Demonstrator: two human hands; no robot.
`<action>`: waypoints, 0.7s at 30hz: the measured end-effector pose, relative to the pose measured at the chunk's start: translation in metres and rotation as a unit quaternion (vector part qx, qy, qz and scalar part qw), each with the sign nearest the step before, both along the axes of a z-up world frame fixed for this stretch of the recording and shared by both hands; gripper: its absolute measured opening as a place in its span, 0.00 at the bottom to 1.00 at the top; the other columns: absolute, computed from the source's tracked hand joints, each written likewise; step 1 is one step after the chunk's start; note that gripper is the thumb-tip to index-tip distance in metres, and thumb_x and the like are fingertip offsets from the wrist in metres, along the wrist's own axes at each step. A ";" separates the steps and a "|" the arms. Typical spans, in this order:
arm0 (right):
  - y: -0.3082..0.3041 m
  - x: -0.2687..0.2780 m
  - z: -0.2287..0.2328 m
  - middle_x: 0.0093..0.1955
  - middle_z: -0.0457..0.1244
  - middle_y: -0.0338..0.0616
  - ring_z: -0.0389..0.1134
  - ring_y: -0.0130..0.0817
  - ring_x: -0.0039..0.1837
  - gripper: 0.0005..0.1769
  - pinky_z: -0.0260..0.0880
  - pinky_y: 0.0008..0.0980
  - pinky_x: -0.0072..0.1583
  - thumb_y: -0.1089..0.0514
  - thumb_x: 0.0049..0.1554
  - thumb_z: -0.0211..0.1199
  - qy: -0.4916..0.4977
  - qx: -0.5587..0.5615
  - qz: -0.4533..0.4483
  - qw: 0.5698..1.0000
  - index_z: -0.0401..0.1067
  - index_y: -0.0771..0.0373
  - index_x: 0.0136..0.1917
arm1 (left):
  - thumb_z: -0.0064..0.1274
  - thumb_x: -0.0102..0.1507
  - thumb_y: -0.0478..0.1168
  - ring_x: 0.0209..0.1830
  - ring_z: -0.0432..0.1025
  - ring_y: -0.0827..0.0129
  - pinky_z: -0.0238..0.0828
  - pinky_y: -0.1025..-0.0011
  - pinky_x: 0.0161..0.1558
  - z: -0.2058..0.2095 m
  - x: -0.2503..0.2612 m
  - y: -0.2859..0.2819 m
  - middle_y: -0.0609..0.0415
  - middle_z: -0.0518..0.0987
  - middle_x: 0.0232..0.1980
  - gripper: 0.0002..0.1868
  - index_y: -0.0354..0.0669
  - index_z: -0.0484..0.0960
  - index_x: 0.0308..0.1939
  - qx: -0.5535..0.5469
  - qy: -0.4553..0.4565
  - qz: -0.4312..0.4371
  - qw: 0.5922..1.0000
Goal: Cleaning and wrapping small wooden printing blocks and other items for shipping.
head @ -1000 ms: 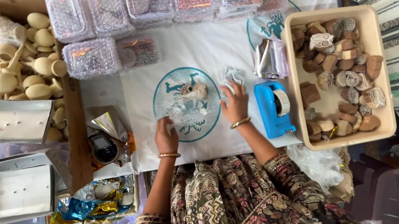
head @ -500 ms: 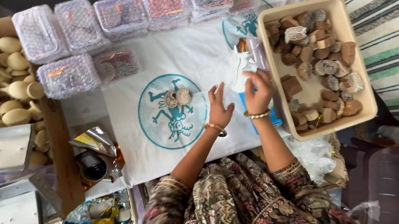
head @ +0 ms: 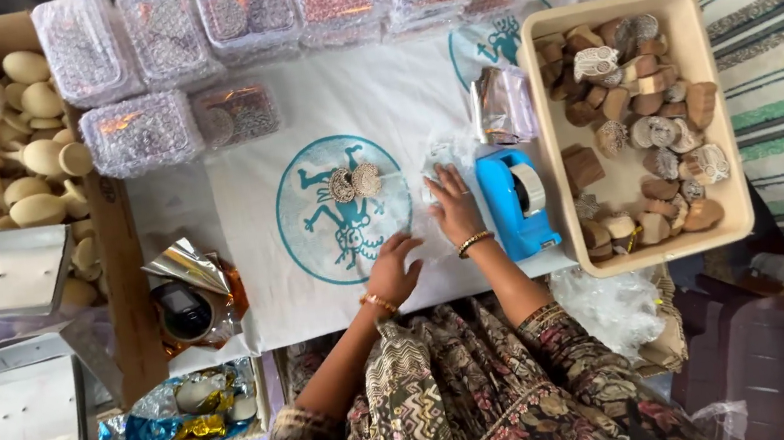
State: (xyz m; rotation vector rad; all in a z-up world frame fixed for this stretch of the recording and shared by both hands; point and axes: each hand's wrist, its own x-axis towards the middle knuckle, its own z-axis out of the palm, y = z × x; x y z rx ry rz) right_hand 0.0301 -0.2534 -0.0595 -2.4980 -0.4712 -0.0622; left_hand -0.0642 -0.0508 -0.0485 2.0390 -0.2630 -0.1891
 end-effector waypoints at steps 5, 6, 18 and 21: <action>-0.014 0.014 -0.050 0.80 0.55 0.50 0.49 0.57 0.83 0.30 0.51 0.49 0.79 0.73 0.54 0.57 -0.048 -0.039 -0.058 0.996 0.73 0.58 0.68 | 0.58 0.59 0.35 0.56 0.72 0.49 0.70 0.57 0.57 0.025 -0.027 0.047 0.47 0.80 0.54 0.18 0.45 0.82 0.54 0.008 0.048 0.051 0.998; -0.013 0.019 -0.056 0.80 0.56 0.48 0.49 0.57 0.83 0.31 0.51 0.48 0.81 0.77 0.53 0.56 -0.063 -0.053 -0.091 0.992 0.74 0.57 0.66 | 0.58 0.60 0.35 0.55 0.73 0.49 0.70 0.57 0.55 0.027 -0.032 0.056 0.47 0.81 0.52 0.17 0.45 0.82 0.53 0.009 0.046 0.062 0.997; 0.001 0.001 0.013 0.77 0.59 0.53 0.55 0.59 0.79 0.32 0.52 0.58 0.77 0.67 0.43 0.64 -0.144 -0.106 -0.040 0.983 0.80 0.50 0.61 | 0.56 0.59 0.30 0.47 0.77 0.54 0.74 0.62 0.51 0.074 -0.068 0.145 0.48 0.82 0.47 0.14 0.42 0.83 0.49 0.005 -0.032 0.275 0.961; 0.006 0.001 0.030 0.75 0.61 0.52 0.57 0.58 0.76 0.29 0.54 0.57 0.75 0.67 0.43 0.64 -0.154 -0.089 -0.039 0.983 0.80 0.52 0.59 | 0.55 0.60 0.29 0.46 0.78 0.56 0.75 0.63 0.49 0.077 -0.081 0.155 0.49 0.83 0.45 0.12 0.42 0.83 0.48 0.009 -0.044 0.317 0.947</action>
